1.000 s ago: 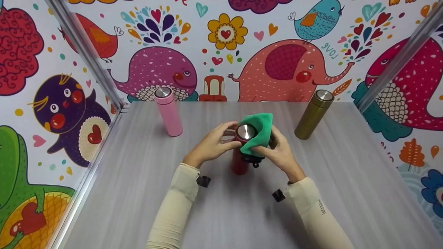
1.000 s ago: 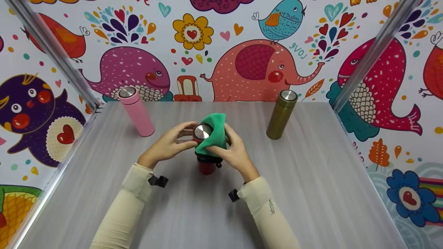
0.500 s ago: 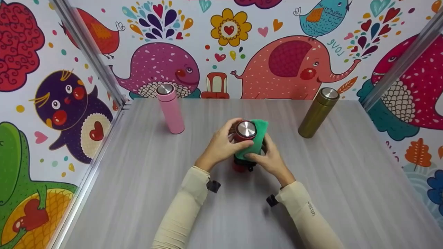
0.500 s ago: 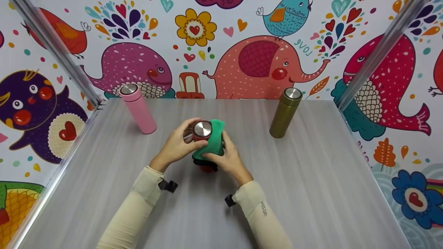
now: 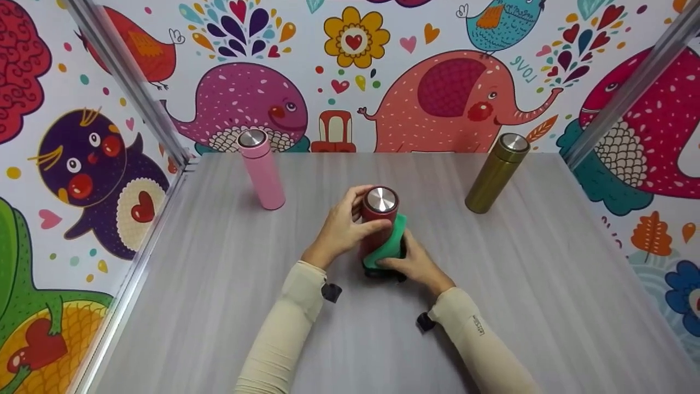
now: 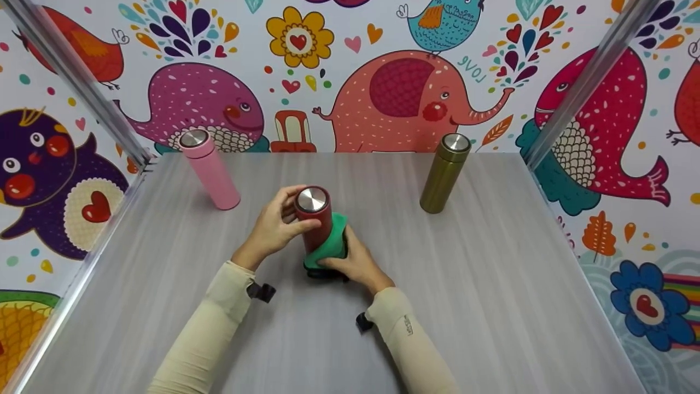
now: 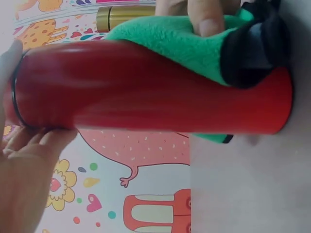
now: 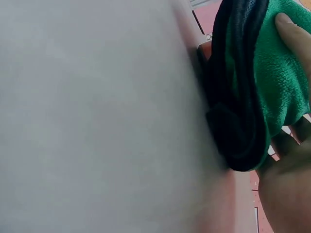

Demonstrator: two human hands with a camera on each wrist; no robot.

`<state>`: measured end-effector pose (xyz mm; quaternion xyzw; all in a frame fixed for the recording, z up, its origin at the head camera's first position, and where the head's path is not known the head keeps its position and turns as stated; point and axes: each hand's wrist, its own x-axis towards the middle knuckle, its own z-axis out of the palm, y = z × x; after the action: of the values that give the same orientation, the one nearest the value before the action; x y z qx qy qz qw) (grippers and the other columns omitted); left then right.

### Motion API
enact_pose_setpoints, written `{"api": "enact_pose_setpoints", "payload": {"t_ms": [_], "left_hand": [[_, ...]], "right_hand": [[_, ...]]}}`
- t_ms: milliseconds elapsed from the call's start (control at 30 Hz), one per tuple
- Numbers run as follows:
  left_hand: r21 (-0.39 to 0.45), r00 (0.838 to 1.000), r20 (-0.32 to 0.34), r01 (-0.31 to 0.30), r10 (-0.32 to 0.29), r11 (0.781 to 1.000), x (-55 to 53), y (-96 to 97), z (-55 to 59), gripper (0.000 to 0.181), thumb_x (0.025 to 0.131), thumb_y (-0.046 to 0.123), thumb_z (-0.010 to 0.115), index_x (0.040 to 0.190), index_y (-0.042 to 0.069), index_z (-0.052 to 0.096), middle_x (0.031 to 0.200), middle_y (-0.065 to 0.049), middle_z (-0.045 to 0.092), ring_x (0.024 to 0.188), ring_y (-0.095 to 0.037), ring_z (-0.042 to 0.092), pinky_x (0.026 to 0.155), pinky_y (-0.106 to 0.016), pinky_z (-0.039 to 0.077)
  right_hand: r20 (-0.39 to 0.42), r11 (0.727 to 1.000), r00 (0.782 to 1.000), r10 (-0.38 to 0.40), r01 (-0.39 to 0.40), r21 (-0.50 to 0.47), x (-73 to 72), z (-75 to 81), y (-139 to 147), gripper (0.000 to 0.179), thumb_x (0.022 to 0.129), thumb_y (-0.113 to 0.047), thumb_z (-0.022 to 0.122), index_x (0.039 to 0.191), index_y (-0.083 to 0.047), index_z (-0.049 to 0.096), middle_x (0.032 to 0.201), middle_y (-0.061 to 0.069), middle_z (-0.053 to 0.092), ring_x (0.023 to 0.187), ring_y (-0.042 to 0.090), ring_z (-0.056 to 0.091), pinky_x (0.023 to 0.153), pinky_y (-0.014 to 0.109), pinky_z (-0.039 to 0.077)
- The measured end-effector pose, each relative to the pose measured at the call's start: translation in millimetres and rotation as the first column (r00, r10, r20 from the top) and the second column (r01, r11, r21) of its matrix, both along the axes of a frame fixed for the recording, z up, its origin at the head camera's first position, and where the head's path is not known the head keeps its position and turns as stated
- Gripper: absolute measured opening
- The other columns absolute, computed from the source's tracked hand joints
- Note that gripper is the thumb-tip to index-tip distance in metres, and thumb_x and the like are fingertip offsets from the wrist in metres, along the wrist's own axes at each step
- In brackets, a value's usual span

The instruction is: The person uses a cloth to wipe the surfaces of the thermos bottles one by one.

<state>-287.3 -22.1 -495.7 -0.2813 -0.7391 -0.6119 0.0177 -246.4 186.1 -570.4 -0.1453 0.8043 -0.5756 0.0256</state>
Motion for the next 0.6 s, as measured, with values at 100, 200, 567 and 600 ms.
{"api": "enact_pose_setpoints", "payload": {"t_ms": [100,200,567,600], "left_hand": [[-0.006,0.999,-0.031,-0.013,0.013,1.000,-0.2,-2.4,-1.6,0.075,0.084,0.039,0.080,0.145,0.011,0.047,0.139,-0.004,0.055,0.128,-0.014,0.051,0.105,-0.031,0.044],[-0.019,0.997,-0.069,-0.038,0.036,0.999,-0.8,-4.1,-3.2,0.074,0.086,0.040,0.079,0.148,0.013,0.048,0.138,-0.003,0.051,0.128,-0.015,0.049,0.103,-0.033,0.046],[-0.041,0.999,-0.051,-0.008,0.006,0.999,-3.3,-9.2,-5.3,0.076,0.087,0.040,0.077,0.152,0.019,0.043,0.139,0.001,0.054,0.127,-0.011,0.051,0.101,-0.031,0.047],[-0.034,0.999,-0.043,-0.005,0.003,0.999,-2.4,-9.7,-5.7,0.076,0.087,0.039,0.077,0.152,0.020,0.043,0.139,0.002,0.055,0.127,-0.010,0.051,0.101,-0.030,0.047]], "right_hand": [[-0.015,1.000,1.000,-0.007,0.007,0.012,2.8,8.9,-3.0,0.086,0.083,-0.012,0.084,0.152,0.000,0.033,0.138,0.013,0.054,0.121,0.025,0.052,0.105,0.047,0.041],[-0.042,1.000,0.999,-0.015,0.016,0.008,5.0,16.6,-6.3,0.084,0.084,-0.012,0.083,0.151,0.001,0.033,0.138,0.014,0.055,0.122,0.027,0.053,0.104,0.049,0.042],[-0.235,0.996,0.972,0.003,-0.023,-0.083,-8.2,37.8,0.2,0.074,0.085,-0.006,0.081,0.148,-0.005,0.043,0.136,0.010,0.057,0.119,0.025,0.056,0.100,0.048,0.046],[-0.247,0.996,0.969,0.010,-0.031,-0.079,-5.9,47.8,-0.3,0.073,0.085,-0.004,0.080,0.147,-0.002,0.043,0.136,0.011,0.056,0.119,0.025,0.056,0.100,0.047,0.046]]}}
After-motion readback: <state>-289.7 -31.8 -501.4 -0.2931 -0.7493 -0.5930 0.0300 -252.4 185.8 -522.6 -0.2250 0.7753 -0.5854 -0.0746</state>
